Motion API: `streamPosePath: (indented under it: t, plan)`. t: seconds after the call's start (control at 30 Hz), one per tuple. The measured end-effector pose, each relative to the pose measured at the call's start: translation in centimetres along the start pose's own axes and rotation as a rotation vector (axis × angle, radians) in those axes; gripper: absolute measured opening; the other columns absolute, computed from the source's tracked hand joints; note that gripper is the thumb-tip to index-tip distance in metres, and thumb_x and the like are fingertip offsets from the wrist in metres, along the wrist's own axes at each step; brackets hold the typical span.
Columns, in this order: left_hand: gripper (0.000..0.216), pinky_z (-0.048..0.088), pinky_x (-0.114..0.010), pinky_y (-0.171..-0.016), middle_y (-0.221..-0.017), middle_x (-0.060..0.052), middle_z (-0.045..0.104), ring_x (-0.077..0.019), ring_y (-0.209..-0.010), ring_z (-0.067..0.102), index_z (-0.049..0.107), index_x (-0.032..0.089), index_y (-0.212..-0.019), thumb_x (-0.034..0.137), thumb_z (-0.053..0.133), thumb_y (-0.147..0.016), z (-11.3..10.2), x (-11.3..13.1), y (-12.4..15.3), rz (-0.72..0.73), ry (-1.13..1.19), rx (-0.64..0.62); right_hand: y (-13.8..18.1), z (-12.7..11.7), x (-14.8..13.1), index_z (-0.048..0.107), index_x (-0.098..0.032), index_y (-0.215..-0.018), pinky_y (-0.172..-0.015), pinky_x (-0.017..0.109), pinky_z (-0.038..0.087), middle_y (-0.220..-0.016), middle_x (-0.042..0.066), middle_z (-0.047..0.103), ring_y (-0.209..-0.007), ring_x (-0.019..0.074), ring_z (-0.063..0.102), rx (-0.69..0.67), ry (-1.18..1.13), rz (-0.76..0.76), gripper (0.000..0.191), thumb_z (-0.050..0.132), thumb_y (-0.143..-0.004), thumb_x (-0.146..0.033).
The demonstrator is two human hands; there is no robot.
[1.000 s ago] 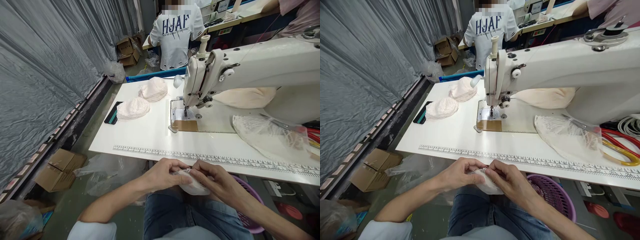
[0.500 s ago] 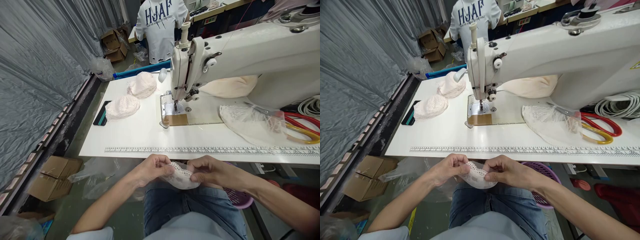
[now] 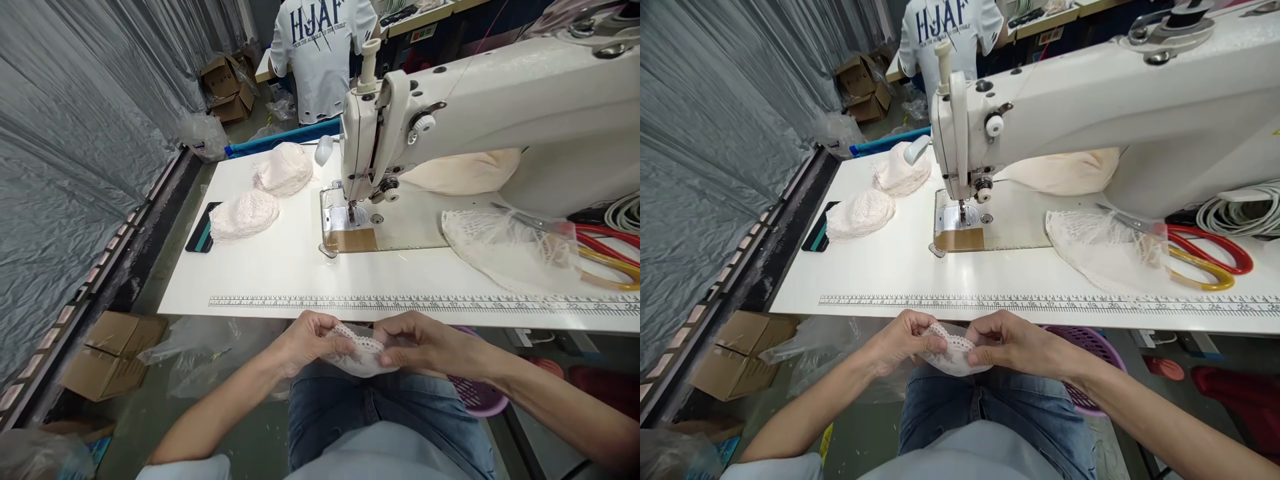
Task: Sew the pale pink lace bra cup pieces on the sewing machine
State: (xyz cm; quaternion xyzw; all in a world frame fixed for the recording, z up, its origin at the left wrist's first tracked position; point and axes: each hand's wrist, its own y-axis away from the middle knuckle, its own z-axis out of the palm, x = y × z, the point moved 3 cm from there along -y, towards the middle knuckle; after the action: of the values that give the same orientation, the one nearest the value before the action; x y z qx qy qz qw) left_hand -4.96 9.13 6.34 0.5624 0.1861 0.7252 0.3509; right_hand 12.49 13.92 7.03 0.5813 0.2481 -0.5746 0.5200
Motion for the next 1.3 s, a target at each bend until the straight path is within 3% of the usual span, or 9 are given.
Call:
streamPosePath:
  t: [0.23,0.53,0.83,0.93,1.07,1.2,1.3]
  plan:
    - [0.039,0.043,-0.019,-0.056,-0.055,0.001,0.060,-0.0066,-0.050,0.052,0.065,0.009,-0.066,0.039,0.084,-0.050,-0.4,-0.3,0.1,0.029,0.079,-0.080,0.2,-0.1,0.3,0.053,-0.014,-0.067,-0.050,0.023,0.021,-0.058,-0.006,0.039,-0.052,0.0063,0.032,-0.069,-0.060,0.014,0.030,0.064,-0.079,-0.040]
    - [0.031,0.049,-0.021,-0.063,-0.067,-0.006,0.069,-0.0114,-0.061,0.062,0.072,0.008,-0.074,0.030,0.084,-0.057,-0.3,-0.7,-0.1,0.075,0.140,-0.155,1.4,-0.6,1.0,0.055,-0.014,-0.071,-0.052,0.023,0.020,-0.064,-0.005,0.038,-0.058,0.0073,0.031,-0.112,0.044,0.019,0.021,0.066,-0.077,-0.031]
    - [0.026,0.048,-0.020,-0.060,-0.065,-0.005,0.068,-0.0112,-0.059,0.062,0.071,0.009,-0.069,0.029,0.084,-0.056,0.0,-1.0,0.0,0.091,0.178,-0.058,2.1,-0.7,1.3,0.064,-0.013,-0.075,-0.059,0.025,0.033,-0.073,0.000,0.052,-0.067,0.0118,0.046,-0.104,0.028,-0.011,0.029,0.071,-0.070,-0.040]
    - [0.031,0.048,-0.021,-0.058,-0.064,-0.006,0.068,-0.0113,-0.057,0.060,0.071,0.008,-0.070,0.032,0.084,-0.055,0.6,-0.9,0.0,0.079,0.159,-0.050,1.6,-0.2,1.4,0.060,-0.014,-0.074,-0.057,0.024,0.030,-0.066,-0.004,0.046,-0.063,0.0106,0.041,-0.038,0.023,-0.028,0.032,0.074,-0.067,-0.043]
    - [0.034,0.048,-0.022,-0.062,-0.067,-0.007,0.068,-0.0123,-0.059,0.061,0.071,0.008,-0.074,0.036,0.082,-0.058,0.8,-0.9,0.1,0.087,0.158,0.034,0.9,0.4,1.1,0.053,-0.015,-0.069,-0.051,0.024,0.021,-0.058,-0.006,0.037,-0.056,0.0081,0.030,0.056,-0.047,-0.034,0.034,0.066,-0.075,-0.047]
    - [0.039,0.045,-0.021,-0.059,-0.065,-0.006,0.067,-0.0111,-0.057,0.059,0.070,0.008,-0.074,0.040,0.083,-0.055,0.6,-0.9,0.2,0.069,0.133,0.038,0.5,0.7,0.8,0.052,-0.015,-0.068,-0.049,0.024,0.017,-0.057,-0.007,0.035,-0.053,0.0070,0.026,0.043,-0.116,-0.003,0.036,0.063,-0.076,-0.049]
    - [0.038,0.045,-0.020,-0.060,-0.064,-0.003,0.066,-0.0098,-0.058,0.057,0.071,0.009,-0.074,0.032,0.086,-0.048,0.8,-0.6,0.2,0.063,0.079,-0.020,0.4,0.6,1.0,0.052,-0.015,-0.069,-0.050,0.024,0.016,-0.058,-0.006,0.036,-0.054,0.0074,0.028,0.017,-0.099,0.023,0.038,0.064,-0.075,-0.050]
